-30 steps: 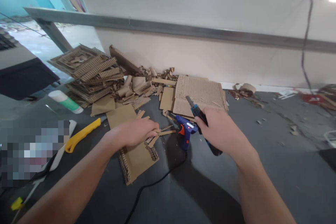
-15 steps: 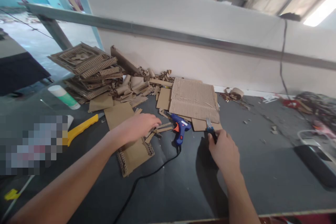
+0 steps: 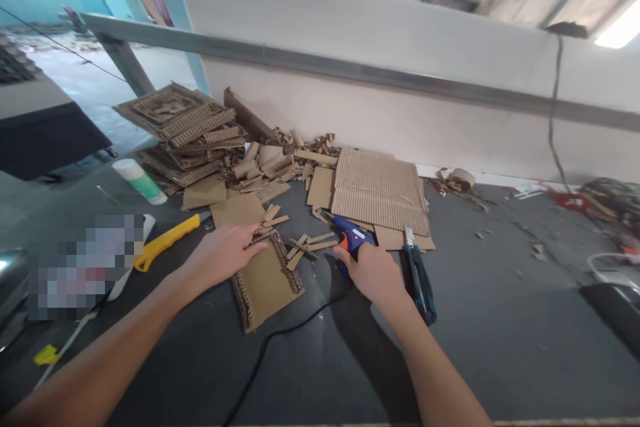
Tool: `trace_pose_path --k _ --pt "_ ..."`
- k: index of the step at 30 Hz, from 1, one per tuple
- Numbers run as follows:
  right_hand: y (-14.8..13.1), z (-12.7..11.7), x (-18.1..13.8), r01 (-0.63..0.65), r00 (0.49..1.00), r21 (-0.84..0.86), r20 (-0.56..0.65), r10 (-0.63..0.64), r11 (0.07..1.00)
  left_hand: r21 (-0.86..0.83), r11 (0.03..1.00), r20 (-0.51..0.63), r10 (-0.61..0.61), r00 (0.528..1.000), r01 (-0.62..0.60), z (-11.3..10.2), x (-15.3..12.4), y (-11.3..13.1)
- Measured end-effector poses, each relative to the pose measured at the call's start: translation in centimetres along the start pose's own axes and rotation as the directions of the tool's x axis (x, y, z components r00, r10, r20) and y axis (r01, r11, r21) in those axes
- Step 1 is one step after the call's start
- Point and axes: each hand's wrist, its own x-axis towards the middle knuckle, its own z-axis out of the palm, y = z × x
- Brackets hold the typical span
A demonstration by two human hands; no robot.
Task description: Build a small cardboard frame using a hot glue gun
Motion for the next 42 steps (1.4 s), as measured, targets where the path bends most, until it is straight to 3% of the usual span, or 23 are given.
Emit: trace_pose_path --k 4,7,10,13,15,17,20,23,29,32,37,42 --pt "1.6 0.9 0.5 -0.01 0.999 0.266 0.049 -0.003 0.964 -0.1 0.994 -0.004 0.051 0.999 -0.051 0.8 0.1 0.0" --pt "2.4 1.6 0.7 -0.032 0.997 0.547 0.075 -0.01 0.836 -0.196 0.969 -0.041 0.146 0.988 -0.151 1.5 0.1 0.3" --pt "2.6 1.8 0.6 0.045 0.998 0.841 -0.015 -0.058 0.54 -0.257 0.938 -0.075 0.219 0.973 -0.231 2.3 0.0 0.9" --pt "2.2 1.3 -0.3 0.112 0.988 0.974 -0.088 -0.126 0.199 -0.317 0.909 -0.115 0.247 0.962 -0.271 3.1 -0.2 1.5" --pt "1.7 1.0 -1.1 0.1 0.973 0.994 -0.087 -0.213 0.052 -0.358 0.883 -0.148 0.265 0.953 -0.302 3.4 -0.3 1.8" --pt "1.1 1.0 -1.9 0.04 0.926 0.999 -0.043 -0.375 -0.016 -0.399 0.85 -0.172 0.3 0.938 -0.345 3.7 -0.3 2.0" --pt "-0.2 1.8 -2.9 -0.079 0.818 0.996 0.045 -0.574 -0.035 -0.432 0.803 -0.206 0.354 0.912 -0.409 3.9 -0.3 2.0" --pt "-1.6 2.7 -3.4 -0.127 0.802 0.992 0.103 -0.589 0.001 -0.416 0.803 -0.249 0.351 0.903 -0.427 4.0 -0.2 1.8" --pt "-2.3 3.4 -2.6 0.008 0.938 1.0 -0.009 -0.346 -0.004 -0.39 0.846 -0.277 0.268 0.923 -0.362 4.6 0.3 1.1" --pt "-2.1 3.8 -2.1 0.007 0.954 0.998 -0.027 -0.298 -0.068 -0.412 0.843 -0.269 0.25 0.93 -0.346 5.0 0.5 1.0" --pt "-2.1 4.4 -1.8 0.171 0.953 0.981 -0.189 -0.238 -0.094 -0.433 0.813 -0.266 0.298 0.917 -0.39 4.2 0.1 1.4" --pt "-2.4 3.8 -2.1 0.133 0.964 0.99 -0.14 -0.225 -0.049 -0.319 0.851 -0.102 0.406 0.908 -0.417 2.2 -0.6 1.2"
